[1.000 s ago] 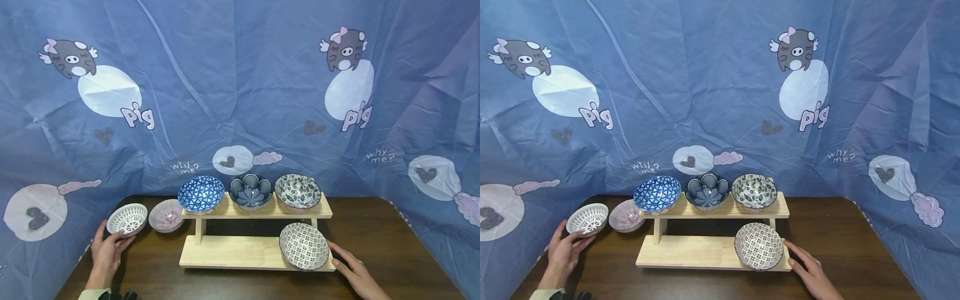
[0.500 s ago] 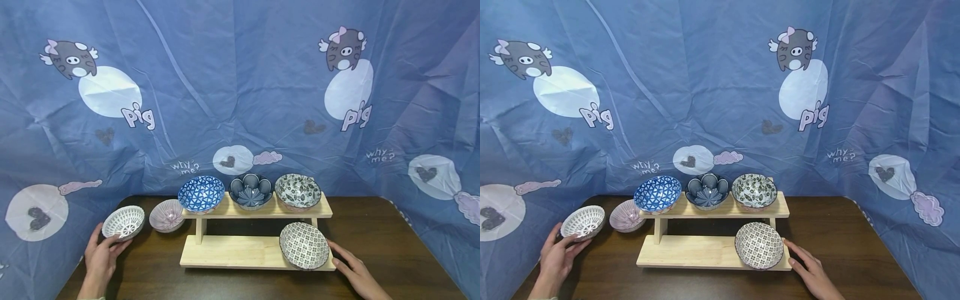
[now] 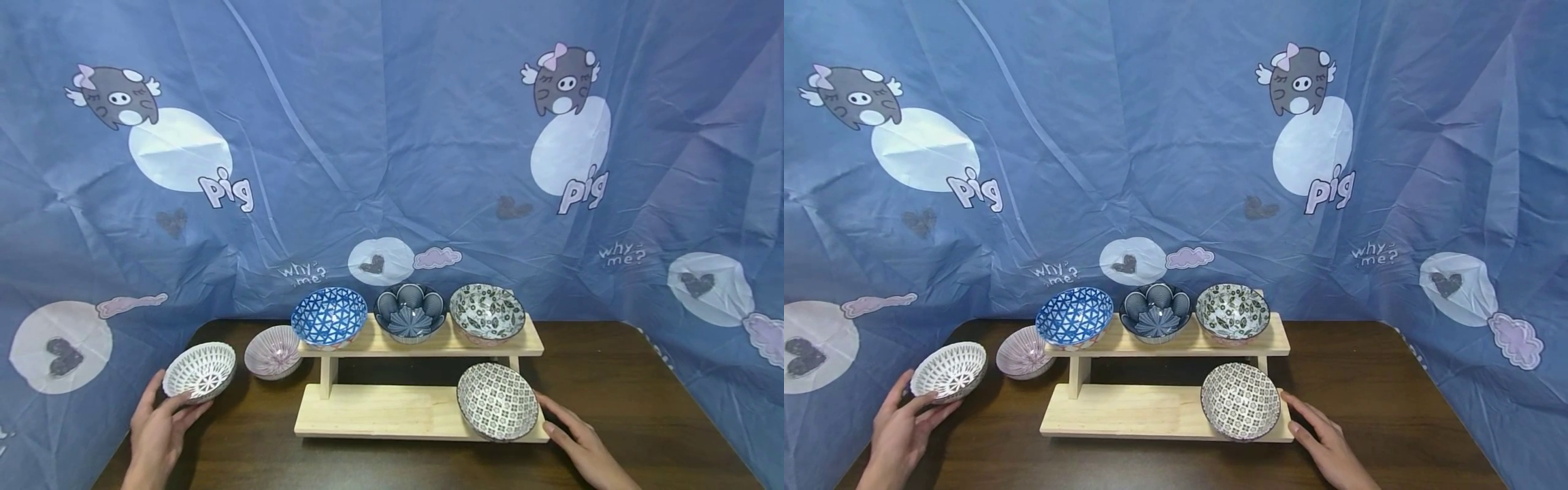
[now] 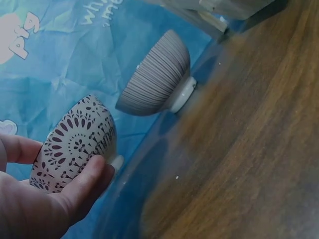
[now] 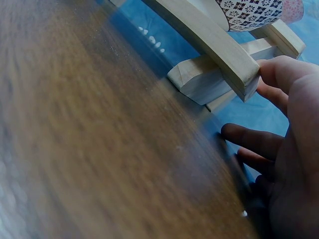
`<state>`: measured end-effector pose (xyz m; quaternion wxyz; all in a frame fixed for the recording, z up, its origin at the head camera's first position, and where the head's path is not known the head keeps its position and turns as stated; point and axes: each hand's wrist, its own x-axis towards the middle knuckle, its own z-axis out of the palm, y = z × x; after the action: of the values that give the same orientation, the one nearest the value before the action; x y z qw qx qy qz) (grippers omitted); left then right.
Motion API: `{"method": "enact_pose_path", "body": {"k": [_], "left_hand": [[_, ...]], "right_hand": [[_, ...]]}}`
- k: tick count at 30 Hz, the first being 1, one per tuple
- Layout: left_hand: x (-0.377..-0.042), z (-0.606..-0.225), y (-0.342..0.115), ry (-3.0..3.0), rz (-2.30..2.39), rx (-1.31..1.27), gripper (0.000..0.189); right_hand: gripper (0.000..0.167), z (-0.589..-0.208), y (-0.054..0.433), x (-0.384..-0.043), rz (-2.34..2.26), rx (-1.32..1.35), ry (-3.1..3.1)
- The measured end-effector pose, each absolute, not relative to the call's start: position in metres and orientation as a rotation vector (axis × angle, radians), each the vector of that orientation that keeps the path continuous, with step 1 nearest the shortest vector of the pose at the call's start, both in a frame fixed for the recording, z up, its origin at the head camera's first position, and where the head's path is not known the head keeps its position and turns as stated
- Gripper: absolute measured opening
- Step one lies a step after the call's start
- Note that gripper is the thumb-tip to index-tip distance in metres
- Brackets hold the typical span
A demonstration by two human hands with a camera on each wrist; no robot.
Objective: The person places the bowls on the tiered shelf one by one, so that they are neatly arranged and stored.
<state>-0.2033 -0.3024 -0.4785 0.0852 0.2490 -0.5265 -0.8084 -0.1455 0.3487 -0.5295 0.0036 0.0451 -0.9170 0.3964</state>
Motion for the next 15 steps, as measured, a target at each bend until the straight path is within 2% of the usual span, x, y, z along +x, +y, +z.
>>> {"method": "enact_pose_path", "body": {"k": [15], "left_hand": [[-0.179, -0.474, -0.305, -1.690, -2.436, 0.537, 0.085]], "right_hand": [[0.049, -0.526, 0.347, -0.146, 1.272, 0.115, -2.881]]}}
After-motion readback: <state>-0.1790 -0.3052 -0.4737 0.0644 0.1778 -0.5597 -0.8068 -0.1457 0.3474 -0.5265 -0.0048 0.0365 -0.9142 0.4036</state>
